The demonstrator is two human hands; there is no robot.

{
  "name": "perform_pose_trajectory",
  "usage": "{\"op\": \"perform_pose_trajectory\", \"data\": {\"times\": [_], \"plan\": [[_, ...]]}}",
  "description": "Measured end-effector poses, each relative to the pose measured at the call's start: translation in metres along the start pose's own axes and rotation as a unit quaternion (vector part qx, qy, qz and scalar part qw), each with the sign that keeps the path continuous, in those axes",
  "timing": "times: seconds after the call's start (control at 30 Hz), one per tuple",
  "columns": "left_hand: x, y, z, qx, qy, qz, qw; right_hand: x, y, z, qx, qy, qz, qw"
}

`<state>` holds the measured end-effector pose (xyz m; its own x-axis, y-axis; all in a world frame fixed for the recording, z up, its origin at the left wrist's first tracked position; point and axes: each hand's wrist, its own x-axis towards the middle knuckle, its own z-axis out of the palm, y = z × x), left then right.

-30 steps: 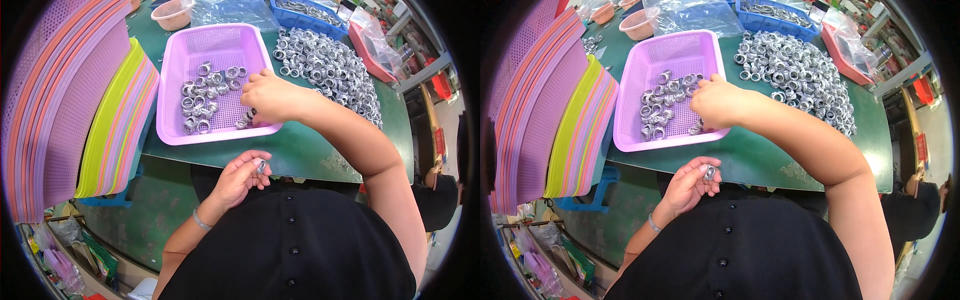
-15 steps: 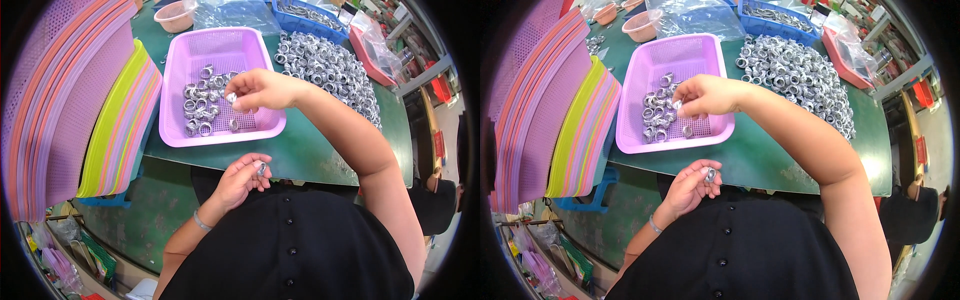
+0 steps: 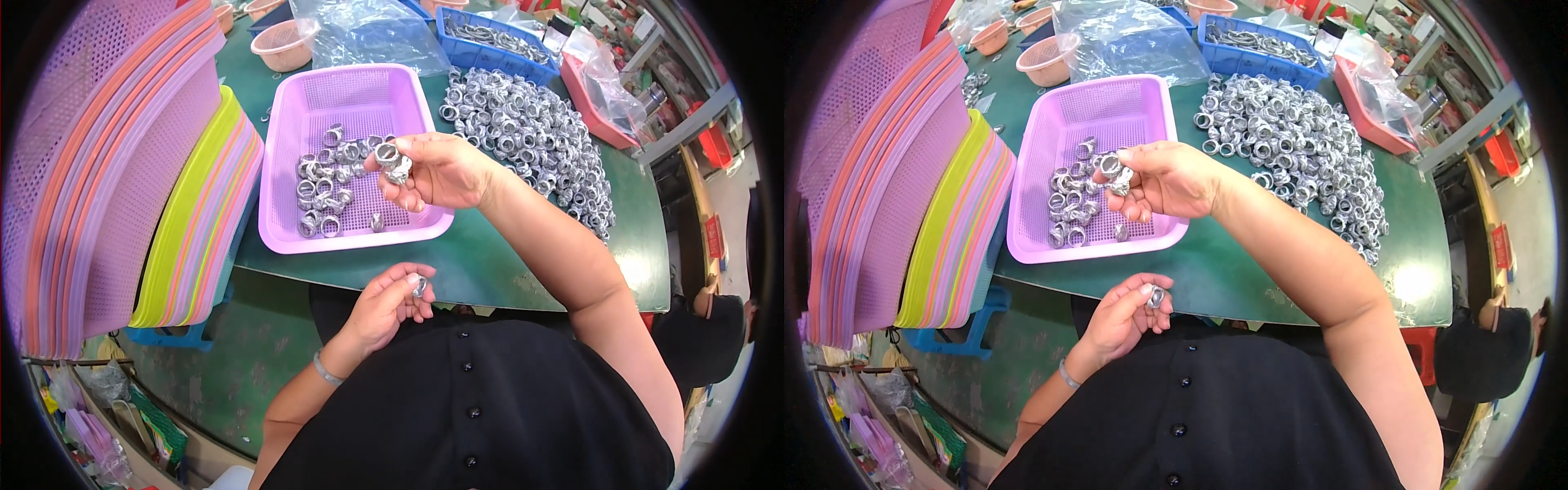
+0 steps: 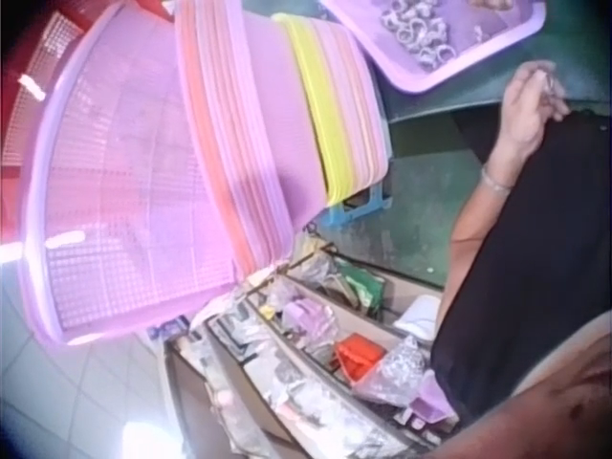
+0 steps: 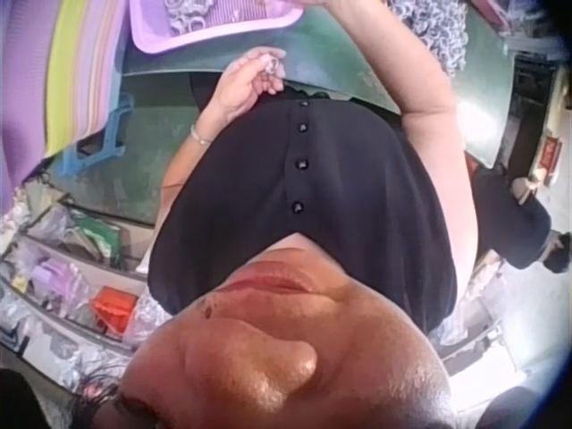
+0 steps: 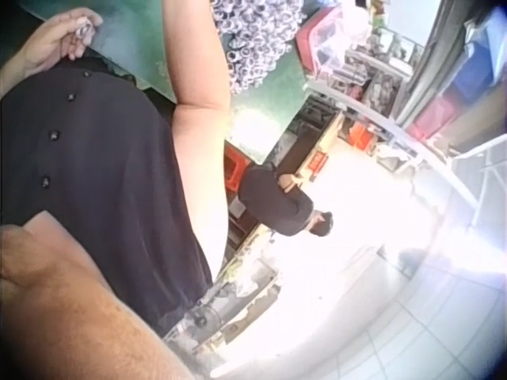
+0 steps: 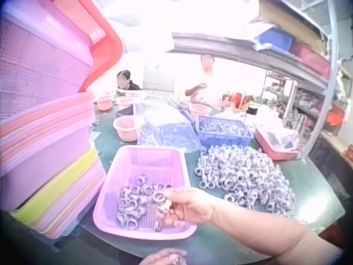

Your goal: The person assembles small circular metal components by picking pieces from a pile and a tray, joining them by hand, and placing the assembled units onto the work surface.

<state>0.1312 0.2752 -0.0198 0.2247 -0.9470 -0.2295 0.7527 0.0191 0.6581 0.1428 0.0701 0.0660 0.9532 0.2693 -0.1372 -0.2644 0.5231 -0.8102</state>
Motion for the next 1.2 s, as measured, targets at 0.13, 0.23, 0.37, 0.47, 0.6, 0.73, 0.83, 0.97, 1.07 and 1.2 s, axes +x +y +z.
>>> {"op": "perform_pose_trajectory", "data": {"times": [0.13,0.23,0.37,0.47,0.6,0.73,0.83,0.97,1.07,1.2], "plan": [[-0.001,0.000,0.000,-0.001,0.004,0.002,1.000,0.000,0.003,-0.002,-0.002,0.004,-0.006,1.000],[0.000,-0.002,-0.002,-0.003,0.000,0.006,1.000,-0.002,0.005,0.002,-0.037,0.001,-0.026,0.999],[0.000,-0.003,-0.002,0.000,-0.002,0.007,1.000,-0.004,0.009,0.002,-0.103,-0.017,-0.048,0.993],[-0.001,-0.003,-0.002,0.004,0.003,0.003,1.000,-0.006,0.010,0.003,-0.134,-0.013,-0.056,0.989],[-0.002,-0.002,-0.002,0.002,-0.005,0.004,1.000,-0.006,0.008,0.009,-0.206,0.004,-0.079,0.975],[-0.002,-0.001,-0.001,-0.005,-0.003,0.005,1.000,-0.008,0.006,0.013,-0.298,0.011,-0.101,0.949],[0.000,-0.002,-0.004,-0.027,-0.003,0.014,1.000,-0.008,0.007,0.013,-0.305,0.028,-0.089,0.948],[0.001,-0.003,-0.005,-0.048,-0.002,0.011,0.999,-0.004,0.013,0.006,-0.392,0.061,-0.155,0.905],[0.001,-0.003,-0.006,-0.051,-0.006,0.012,0.999,-0.004,0.012,0.008,-0.414,0.100,-0.141,0.894],[0.001,-0.002,-0.005,-0.045,-0.006,0.008,0.999,-0.010,0.011,0.005,-0.308,0.056,-0.159,0.936]]}}
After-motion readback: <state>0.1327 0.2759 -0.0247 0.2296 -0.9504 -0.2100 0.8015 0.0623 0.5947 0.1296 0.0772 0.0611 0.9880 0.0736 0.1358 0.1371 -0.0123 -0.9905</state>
